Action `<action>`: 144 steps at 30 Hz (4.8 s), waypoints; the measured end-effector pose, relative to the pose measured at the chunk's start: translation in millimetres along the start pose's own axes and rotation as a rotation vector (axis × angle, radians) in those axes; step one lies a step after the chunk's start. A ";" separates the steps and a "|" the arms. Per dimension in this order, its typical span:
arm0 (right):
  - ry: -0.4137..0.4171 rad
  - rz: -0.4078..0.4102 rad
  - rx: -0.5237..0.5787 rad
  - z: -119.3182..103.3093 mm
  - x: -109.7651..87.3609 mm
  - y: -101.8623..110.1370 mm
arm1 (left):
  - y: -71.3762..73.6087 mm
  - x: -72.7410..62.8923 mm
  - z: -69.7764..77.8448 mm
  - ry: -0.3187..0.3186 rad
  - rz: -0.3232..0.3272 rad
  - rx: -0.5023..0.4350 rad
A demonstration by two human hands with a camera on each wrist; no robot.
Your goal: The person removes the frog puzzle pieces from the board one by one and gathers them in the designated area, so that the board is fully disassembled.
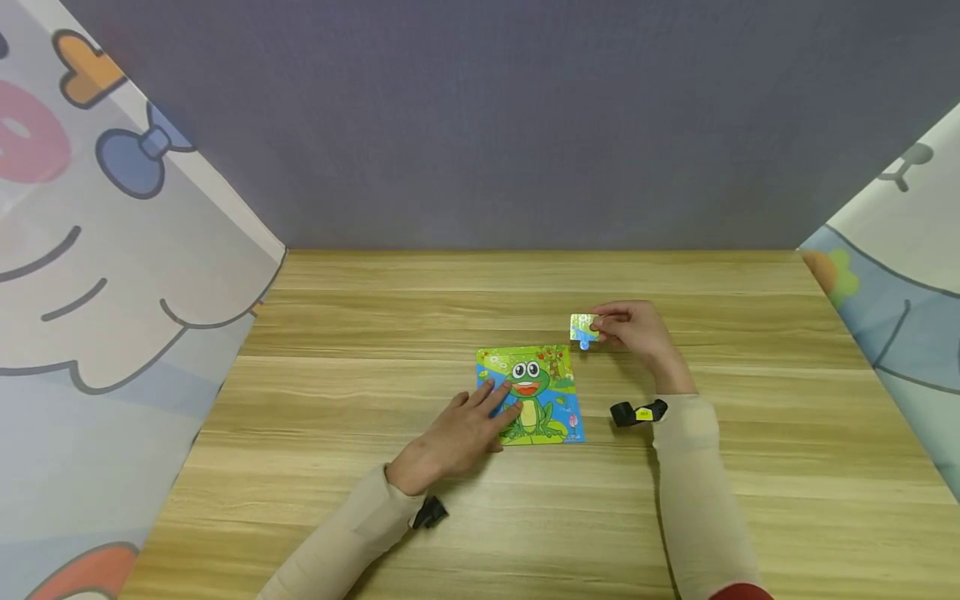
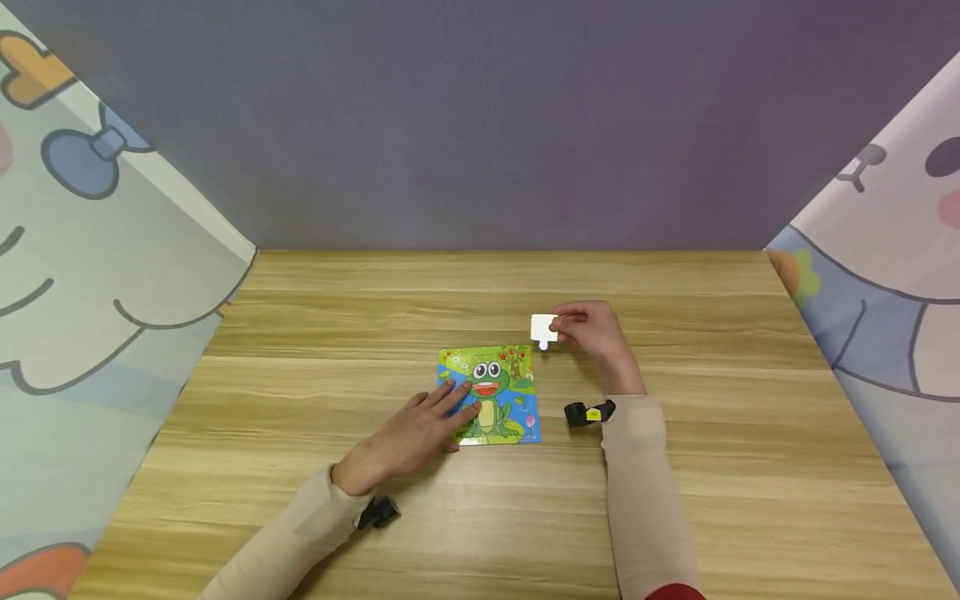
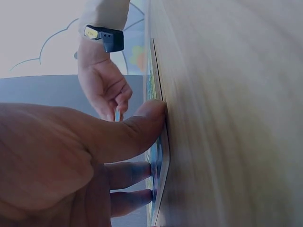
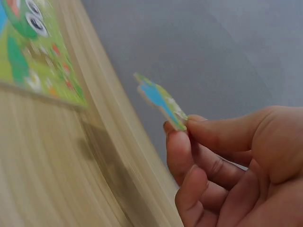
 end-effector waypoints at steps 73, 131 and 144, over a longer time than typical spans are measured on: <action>0.174 0.016 -0.548 -24.7 -5.5 -15.6 | 1.4 -0.1 -1.3 -0.025 0.042 0.026; 0.375 -0.321 -0.638 -43.7 -1.7 -102.0 | 3.8 1.2 -2.7 0.000 0.009 0.051; 0.398 -0.316 -0.614 -43.4 4.2 -105.5 | 3.6 1.8 -3.4 0.013 -0.001 0.021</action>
Point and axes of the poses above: each hand's wrist, its own x-axis towards the middle knuckle, its own y-axis out of the back of the hand, z = x × y, the point moved 1 cm from there along x, towards the middle knuckle, and after that the axes turned 11 degrees about -x, right-handed, at the moved point
